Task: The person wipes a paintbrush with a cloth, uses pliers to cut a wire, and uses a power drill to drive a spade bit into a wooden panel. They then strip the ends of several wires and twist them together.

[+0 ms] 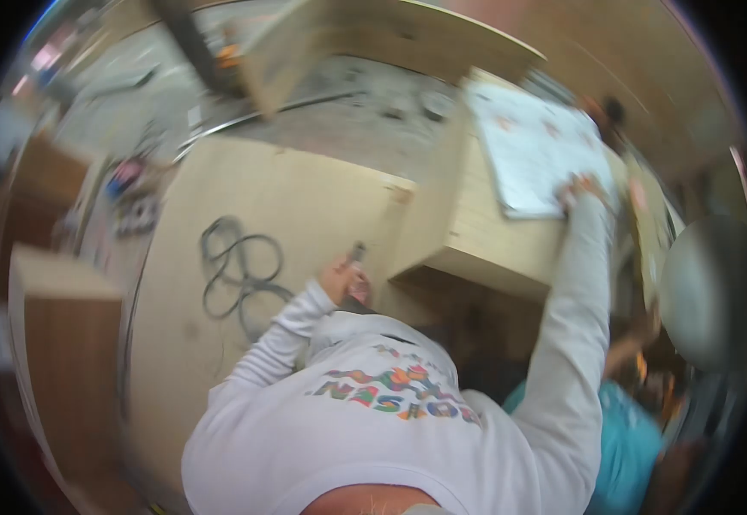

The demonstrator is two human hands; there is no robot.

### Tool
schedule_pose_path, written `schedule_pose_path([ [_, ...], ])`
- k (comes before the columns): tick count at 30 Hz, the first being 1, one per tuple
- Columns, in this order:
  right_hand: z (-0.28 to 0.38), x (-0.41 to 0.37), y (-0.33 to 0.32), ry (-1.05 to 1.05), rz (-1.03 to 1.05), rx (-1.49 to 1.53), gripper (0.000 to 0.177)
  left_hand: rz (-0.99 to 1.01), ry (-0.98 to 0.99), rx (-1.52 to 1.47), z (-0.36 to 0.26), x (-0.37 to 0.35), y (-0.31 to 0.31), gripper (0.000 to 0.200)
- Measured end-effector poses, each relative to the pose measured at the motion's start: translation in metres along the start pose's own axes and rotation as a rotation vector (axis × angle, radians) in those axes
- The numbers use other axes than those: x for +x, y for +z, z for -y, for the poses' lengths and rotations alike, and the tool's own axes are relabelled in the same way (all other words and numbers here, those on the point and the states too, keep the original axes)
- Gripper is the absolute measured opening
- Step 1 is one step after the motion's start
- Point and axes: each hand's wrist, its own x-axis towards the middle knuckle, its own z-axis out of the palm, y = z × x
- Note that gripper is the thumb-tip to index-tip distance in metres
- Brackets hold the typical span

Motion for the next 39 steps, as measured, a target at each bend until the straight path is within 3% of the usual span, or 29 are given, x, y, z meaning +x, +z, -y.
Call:
schedule_pose_path([
  [1, -0.016, 0.026, 0.031, 0.076, -0.229, 0.318, 0.044, 0.038, -0.049, -0.017, -0.011, 0.021, -0.002, 0.020],
  [2, -0.016, 0.017, 0.023, 0.097, -0.137, 0.303, 0.044, 0.070, -0.106, -0.029, -0.024, 0.038, -0.001, 0.020],
  [4, -0.018, -0.006, 0.006, 0.133, 0.050, 0.262, 0.046, 0.178, 0.036, -0.077, -0.051, 0.065, 0.007, 0.031],
  [6, 0.000, -0.025, -0.014, 0.272, -0.060, 0.179, 0.063, 0.271, 0.057, -0.121, -0.084, 0.082, 0.021, 0.033],
  [7, 0.005, -0.026, -0.023, 0.220, -0.001, 0.131, 0.068, 0.287, 0.094, -0.169, -0.097, 0.088, 0.028, 0.034],
  [9, 0.011, -0.029, -0.022, 0.296, -0.123, 0.258, 0.061, 0.359, 0.106, -0.170, -0.114, 0.098, 0.048, 0.035],
  [12, 0.008, -0.033, -0.034, 0.334, -0.132, 0.491, 0.056, 0.449, 0.084, -0.182, -0.131, 0.119, 0.078, 0.034],
  [13, -0.004, -0.015, -0.018, 0.301, -0.169, 0.710, 0.053, 0.485, 0.048, -0.186, -0.135, 0.122, 0.082, 0.034],
  [14, -0.011, -0.025, -0.021, 0.272, -0.043, 1.200, 0.048, 0.462, 0.033, -0.179, -0.142, 0.122, 0.089, 0.034],
  [15, -0.019, -0.045, -0.010, 0.029, 0.080, 1.853, 0.040, 0.495, 0.004, -0.309, -0.150, 0.124, 0.100, 0.033],
  [17, -0.014, -0.111, -0.001, -0.335, 0.364, 2.517, 0.031, 0.499, -0.012, -0.459, -0.159, 0.132, 0.115, 0.032],
  [19, 0.005, -0.172, 0.001, -0.526, 0.550, 2.375, 0.028, 0.551, -0.077, -0.475, -0.160, 0.138, 0.123, 0.036],
  [22, 0.022, -0.228, 0.023, -0.446, 0.494, 2.155, 0.034, 0.560, -0.096, -0.502, -0.161, 0.140, 0.134, 0.033],
  [24, 0.026, -0.244, 0.033, -0.474, 0.078, 1.535, 0.021, 0.570, -0.110, -0.497, -0.167, 0.139, 0.140, 0.031],
  [25, 0.028, -0.244, 0.037, -0.461, 0.073, 1.536, 0.021, 0.574, -0.118, -0.496, -0.169, 0.139, 0.142, 0.029],
  [27, 0.030, -0.244, 0.045, -0.487, -0.457, 0.960, 0.031, 0.577, -0.116, -0.489, -0.158, 0.142, 0.148, 0.027],
  [30, 0.032, -0.243, 0.051, -0.457, -0.558, 0.839, 0.044, 0.568, -0.060, -0.440, -0.158, 0.141, 0.151, 0.025],
  [39, 0.039, -0.246, 0.045, -0.442, -0.616, 0.829, 0.042, 0.544, -0.019, -0.510, -0.158, 0.136, 0.151, 0.025],
])
